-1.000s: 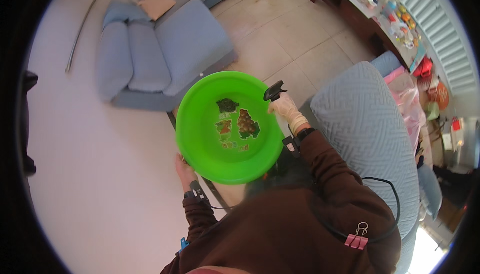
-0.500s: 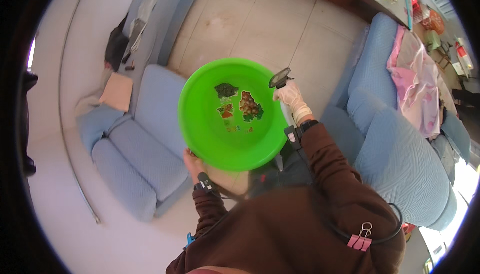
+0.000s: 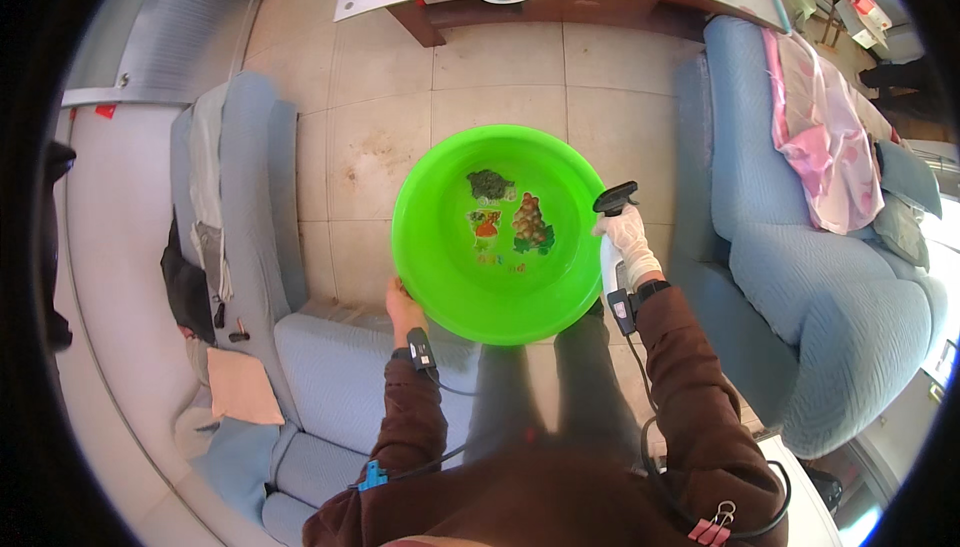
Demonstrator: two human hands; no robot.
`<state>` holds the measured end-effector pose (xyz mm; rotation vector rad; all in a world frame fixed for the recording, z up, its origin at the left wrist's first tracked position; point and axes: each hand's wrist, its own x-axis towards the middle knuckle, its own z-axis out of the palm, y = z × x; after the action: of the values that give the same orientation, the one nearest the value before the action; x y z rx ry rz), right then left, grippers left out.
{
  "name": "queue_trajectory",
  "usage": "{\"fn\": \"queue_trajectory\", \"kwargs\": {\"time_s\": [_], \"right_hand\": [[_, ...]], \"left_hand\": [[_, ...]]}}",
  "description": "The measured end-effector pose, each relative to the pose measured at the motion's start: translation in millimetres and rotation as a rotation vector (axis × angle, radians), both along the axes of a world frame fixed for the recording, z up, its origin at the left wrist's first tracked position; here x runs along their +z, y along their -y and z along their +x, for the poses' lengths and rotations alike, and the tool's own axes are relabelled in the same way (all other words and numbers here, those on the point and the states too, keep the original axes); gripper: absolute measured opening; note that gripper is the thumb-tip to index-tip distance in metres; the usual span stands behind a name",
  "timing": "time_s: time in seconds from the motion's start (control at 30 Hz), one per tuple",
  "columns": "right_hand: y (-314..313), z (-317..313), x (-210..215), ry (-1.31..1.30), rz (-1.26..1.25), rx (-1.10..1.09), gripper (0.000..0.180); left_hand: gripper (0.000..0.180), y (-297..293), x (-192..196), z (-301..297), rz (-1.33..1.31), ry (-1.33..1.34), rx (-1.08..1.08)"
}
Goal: The person carries a green basin, adds a dark lumpy substance, then scoops hot water from a large pot into the basin. They walk back inside and spray a cleaning solution into the basin, mixing the contents.
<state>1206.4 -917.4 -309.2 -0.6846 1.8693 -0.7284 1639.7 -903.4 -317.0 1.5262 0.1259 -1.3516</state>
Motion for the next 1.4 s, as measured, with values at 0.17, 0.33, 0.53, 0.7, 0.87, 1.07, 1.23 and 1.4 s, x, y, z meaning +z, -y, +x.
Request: {"fn": "queue_trajectory", "kwargs": {"time_s": [0.17, 0.33, 0.53, 0.7, 0.87, 1.07, 1.23, 1.4], "right_hand": [[33, -13, -104, 0.132, 0.046, -0.158, 0.026], [79, -17, -242, -0.043, -0.031, -0.045, 0.031], [105, -16, -296, 0.017, 0.098, -0.135, 0.032], [116, -12, -303, -0.007, 0.118, -0.028, 0.030], [115, 14, -256, -0.182, 0.067, 0.200, 0.023], [103, 81, -116, 0.286, -0.036, 0.100, 0.028], [94, 114, 1, 0.710, -0.126, 0.047, 0.029], [69, 137, 77, 0.775, -0.026, -0.181, 0.035]], "left_hand": [[0.031, 104, -103, 2, -0.114, 0.133, -0.400], [0.034, 182, -220, -3, 0.002, 0.057, -0.312], [0.040, 219, -307, -5, 0.087, 0.059, -0.371], [0.043, 221, -338, 5, 0.181, 0.123, -0.427], [0.048, 208, -310, 5, 0.278, 0.598, -0.735], [0.071, 117, -177, -70, -0.032, 0.111, -1.182], [0.096, 57, -46, -124, -0.272, 0.132, -1.436], [0.075, 44, 25, -125, -0.159, 0.261, -1.549]]}}
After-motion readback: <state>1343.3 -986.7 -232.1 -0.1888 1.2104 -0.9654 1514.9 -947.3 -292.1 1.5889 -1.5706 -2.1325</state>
